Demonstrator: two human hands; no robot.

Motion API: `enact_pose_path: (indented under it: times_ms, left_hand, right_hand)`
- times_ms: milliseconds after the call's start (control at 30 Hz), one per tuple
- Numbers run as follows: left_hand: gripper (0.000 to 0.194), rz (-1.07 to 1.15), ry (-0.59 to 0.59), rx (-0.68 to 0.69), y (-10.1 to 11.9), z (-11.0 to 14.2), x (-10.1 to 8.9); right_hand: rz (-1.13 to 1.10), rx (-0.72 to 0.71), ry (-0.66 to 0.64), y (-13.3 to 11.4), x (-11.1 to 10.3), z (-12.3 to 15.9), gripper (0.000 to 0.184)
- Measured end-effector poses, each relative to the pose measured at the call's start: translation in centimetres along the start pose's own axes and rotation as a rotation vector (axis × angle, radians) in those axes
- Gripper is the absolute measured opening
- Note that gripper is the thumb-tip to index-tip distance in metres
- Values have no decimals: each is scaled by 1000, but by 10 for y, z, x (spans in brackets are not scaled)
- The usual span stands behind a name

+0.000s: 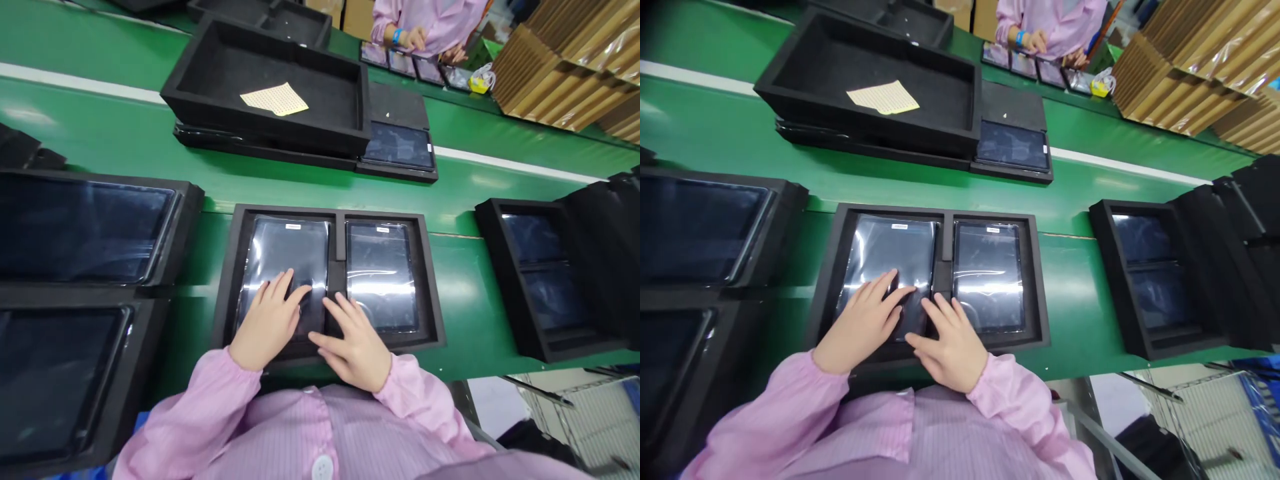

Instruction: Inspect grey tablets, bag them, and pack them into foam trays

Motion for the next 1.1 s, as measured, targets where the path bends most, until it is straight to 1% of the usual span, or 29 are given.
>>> enact_pose_path:
  times_ms: [67,100,167,233,300,367,400,467,533,600,667,733,833,967,1100]
  left_hand:
    - [43,-36,-45,-36,7,-23,-4]
    - [43,-63,-70,-63,12,-32,-5]
    - [44,-128,-115,-115,25,-44,-6]
    - [48,-184,-139,-138,39,-46,-5]
    - [52,-205,-140,-120,51,-41,0]
    - [52,-187,-132,-69,59,-33,4]
    - [51,-169,-126,-34,61,-29,5]
    - [48,-138,-99,41,63,-24,6]
    - [49,-111,-48,115,65,-26,6]
    - [51,-77,8,169,69,-31,6]
    - [52,-48,42,187,73,-37,10]
    - [57,-44,55,159,76,-39,16]
    - [65,-47,55,104,73,-35,29]
    - [65,-11,51,82,63,-28,43]
    - [66,32,61,55,54,-27,48]
  right_hand:
    - [20,41,-120,-4,6,1,22]
    - [31,71,-149,-3,5,2,22]
    - [19,100,-154,8,-2,7,20]
    - [-29,93,-88,25,-15,14,20]
    - [-37,119,43,47,-31,20,22]
    - [56,223,192,70,-47,26,26]
    - [122,292,245,82,-54,29,28]
    - [237,411,289,101,-65,32,31]
    - [292,471,281,118,-72,29,33]
    - [315,492,264,134,-75,20,34]
    - [333,506,244,151,-77,4,34]
    - [343,517,221,168,-77,-16,33]
    - [343,529,187,189,-75,-44,32]
    - [321,543,168,200,-73,-64,27]
    - [267,537,187,196,-73,-69,18]
Point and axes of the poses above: each hand's wrist, its own z-axis away from the middle knuckle, its own x-axis out of the palm, y = z × x, the point moved 1 cm from there along -z, towards the middle knuckle, and after that the axes turned 9 degrees about y, right-handed, at the moved point
